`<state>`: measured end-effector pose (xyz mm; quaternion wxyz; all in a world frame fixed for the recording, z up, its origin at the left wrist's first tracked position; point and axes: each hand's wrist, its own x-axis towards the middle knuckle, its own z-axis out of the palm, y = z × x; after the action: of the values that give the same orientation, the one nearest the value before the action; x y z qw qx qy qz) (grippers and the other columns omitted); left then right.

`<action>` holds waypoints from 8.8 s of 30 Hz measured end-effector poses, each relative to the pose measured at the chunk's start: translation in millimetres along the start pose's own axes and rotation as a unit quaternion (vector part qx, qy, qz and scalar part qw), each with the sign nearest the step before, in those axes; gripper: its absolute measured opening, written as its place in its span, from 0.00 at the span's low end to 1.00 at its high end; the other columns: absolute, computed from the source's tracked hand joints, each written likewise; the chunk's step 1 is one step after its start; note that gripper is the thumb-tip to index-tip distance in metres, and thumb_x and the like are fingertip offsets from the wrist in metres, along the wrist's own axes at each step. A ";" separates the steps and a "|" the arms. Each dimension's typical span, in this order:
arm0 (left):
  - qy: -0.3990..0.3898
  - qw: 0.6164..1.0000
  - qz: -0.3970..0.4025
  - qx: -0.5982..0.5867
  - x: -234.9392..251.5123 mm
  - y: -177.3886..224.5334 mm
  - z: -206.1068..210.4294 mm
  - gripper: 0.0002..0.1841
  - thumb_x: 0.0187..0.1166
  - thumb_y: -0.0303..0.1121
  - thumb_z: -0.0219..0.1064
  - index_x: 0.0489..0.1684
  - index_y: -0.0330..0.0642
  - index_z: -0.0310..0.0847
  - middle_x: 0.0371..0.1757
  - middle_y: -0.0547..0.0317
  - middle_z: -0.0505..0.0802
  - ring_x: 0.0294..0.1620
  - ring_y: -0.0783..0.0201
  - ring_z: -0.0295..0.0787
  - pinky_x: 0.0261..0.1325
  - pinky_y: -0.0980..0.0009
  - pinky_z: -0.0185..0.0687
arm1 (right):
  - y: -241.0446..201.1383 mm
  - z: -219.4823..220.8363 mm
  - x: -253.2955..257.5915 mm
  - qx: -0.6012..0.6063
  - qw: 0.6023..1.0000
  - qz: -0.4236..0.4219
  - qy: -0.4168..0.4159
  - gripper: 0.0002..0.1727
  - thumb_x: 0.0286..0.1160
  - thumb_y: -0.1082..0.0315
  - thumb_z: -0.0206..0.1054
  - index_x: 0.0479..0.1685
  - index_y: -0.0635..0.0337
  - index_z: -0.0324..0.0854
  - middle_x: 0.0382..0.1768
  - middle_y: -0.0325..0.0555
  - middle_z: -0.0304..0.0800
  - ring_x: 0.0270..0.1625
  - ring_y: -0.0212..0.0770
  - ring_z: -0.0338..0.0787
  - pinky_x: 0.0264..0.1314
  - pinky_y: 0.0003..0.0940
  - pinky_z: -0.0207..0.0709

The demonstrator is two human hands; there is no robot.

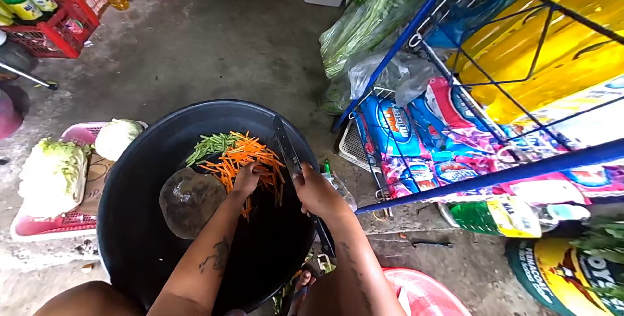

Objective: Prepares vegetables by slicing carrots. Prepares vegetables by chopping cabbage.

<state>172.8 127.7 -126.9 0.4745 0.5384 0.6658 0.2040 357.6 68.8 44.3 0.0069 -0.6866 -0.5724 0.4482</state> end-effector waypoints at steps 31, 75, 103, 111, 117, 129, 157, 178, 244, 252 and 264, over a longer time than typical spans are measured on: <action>0.025 0.978 0.088 0.186 15.9 4.5 -30.9 0.27 0.84 0.19 0.52 0.82 0.46 0.74 0.95 0.47 0.60 0.93 0.50 0.60 0.90 0.51 0.60 | 9.6 -10.9 6.6 0.014 1.000 -0.007 0.010 0.26 0.98 0.56 0.42 0.88 0.53 0.56 0.47 0.53 0.83 0.32 0.42 0.88 0.37 0.39 0.84; 0.191 0.973 -0.016 0.127 -44.2 -101.0 -90.8 0.13 0.85 0.30 0.62 0.60 0.42 0.90 0.69 0.49 0.90 0.73 0.51 0.85 0.80 0.51 0.75 | -65.3 162.4 42.2 -0.258 0.958 -0.044 -0.114 0.26 0.91 0.63 0.48 0.87 0.54 0.61 0.68 0.59 0.86 0.70 0.58 0.88 0.67 0.61 0.82; 0.219 0.968 -0.027 0.120 -47.2 -105.9 -92.2 0.13 0.86 0.31 0.62 0.58 0.40 0.90 0.65 0.48 0.92 0.70 0.52 0.87 0.78 0.52 0.77 | -55.5 155.1 15.3 -0.285 0.949 -0.016 -0.134 0.29 0.90 0.66 0.49 0.91 0.52 0.56 0.68 0.59 0.87 0.70 0.59 0.88 0.67 0.62 0.82; 0.202 0.973 -0.035 0.103 -48.2 -104.9 -95.3 0.14 0.87 0.33 0.61 0.61 0.40 0.88 0.68 0.47 0.91 0.72 0.51 0.86 0.79 0.51 0.75 | -23.1 136.5 -9.8 -0.280 0.950 0.011 -0.141 0.26 0.96 0.57 0.44 0.87 0.55 0.60 0.65 0.61 0.87 0.68 0.59 0.90 0.68 0.58 0.82; 0.216 0.968 -0.038 0.123 -48.1 -104.4 -89.2 0.13 0.87 0.33 0.61 0.61 0.39 0.88 0.66 0.47 0.91 0.72 0.51 0.86 0.78 0.52 0.76 | -64.7 143.1 17.8 -0.266 0.957 -0.053 -0.100 0.25 0.96 0.58 0.44 0.86 0.54 0.61 0.66 0.59 0.87 0.69 0.59 0.89 0.67 0.59 0.82; 0.219 0.967 -0.034 0.124 -47.3 -104.5 -89.2 0.14 0.87 0.32 0.61 0.60 0.39 0.89 0.66 0.46 0.91 0.71 0.51 0.87 0.78 0.53 0.77 | -71.6 159.1 35.2 -0.292 0.948 -0.046 -0.115 0.26 0.95 0.60 0.44 0.88 0.54 0.60 0.67 0.58 0.87 0.71 0.57 0.88 0.68 0.58 0.82; -0.045 0.934 -0.153 0.321 -90.2 -30.7 15.9 0.22 0.88 0.29 0.56 0.80 0.40 0.72 0.74 0.37 0.84 0.71 0.35 0.84 0.66 0.38 0.83 | -15.6 63.2 7.1 -0.146 0.987 -0.020 -0.067 0.27 0.98 0.55 0.40 0.88 0.56 0.58 0.63 0.60 0.86 0.53 0.54 0.94 0.56 0.51 0.87; 0.193 0.954 -0.171 -0.154 -62.9 -94.0 -91.4 0.17 0.85 0.25 0.61 0.71 0.34 0.79 0.61 0.43 0.91 0.55 0.55 0.93 0.63 0.57 0.88 | -39.3 141.7 31.3 -0.232 0.963 -0.064 -0.121 0.27 0.97 0.56 0.42 0.88 0.56 0.60 0.67 0.61 0.86 0.70 0.59 0.88 0.69 0.59 0.81; 0.093 0.915 -0.063 0.388 -8.8 -55.1 -91.1 0.30 0.96 0.48 0.41 0.83 0.36 0.70 0.82 0.35 0.78 0.87 0.36 0.67 0.90 0.27 0.32 | -8.1 15.6 15.9 -0.068 0.996 0.061 0.019 0.25 0.98 0.54 0.40 0.84 0.55 0.60 0.55 0.59 0.87 0.45 0.52 0.94 0.49 0.49 0.87; -0.010 0.878 -0.080 0.473 -18.2 -36.3 -102.4 0.26 0.94 0.46 0.45 0.77 0.39 0.77 0.71 0.37 0.87 0.78 0.39 0.80 0.88 0.35 0.52 | -17.6 17.9 16.8 -0.060 0.998 0.029 -0.002 0.26 0.98 0.55 0.40 0.88 0.55 0.58 0.59 0.60 0.86 0.47 0.52 0.94 0.53 0.49 0.88; -0.085 0.907 0.159 0.380 34.3 -22.8 5.6 0.23 0.84 0.33 0.65 0.79 0.50 0.79 0.82 0.48 0.80 0.86 0.37 0.67 0.79 0.35 0.70 | -14.5 12.0 19.9 -0.054 0.998 0.023 0.002 0.25 0.99 0.55 0.40 0.87 0.56 0.58 0.58 0.59 0.86 0.46 0.51 0.94 0.50 0.47 0.87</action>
<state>166.6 149.9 -161.5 0.2502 0.7919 0.5558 -0.0379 337.7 83.5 32.5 -0.0394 -0.7003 -0.5795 0.4149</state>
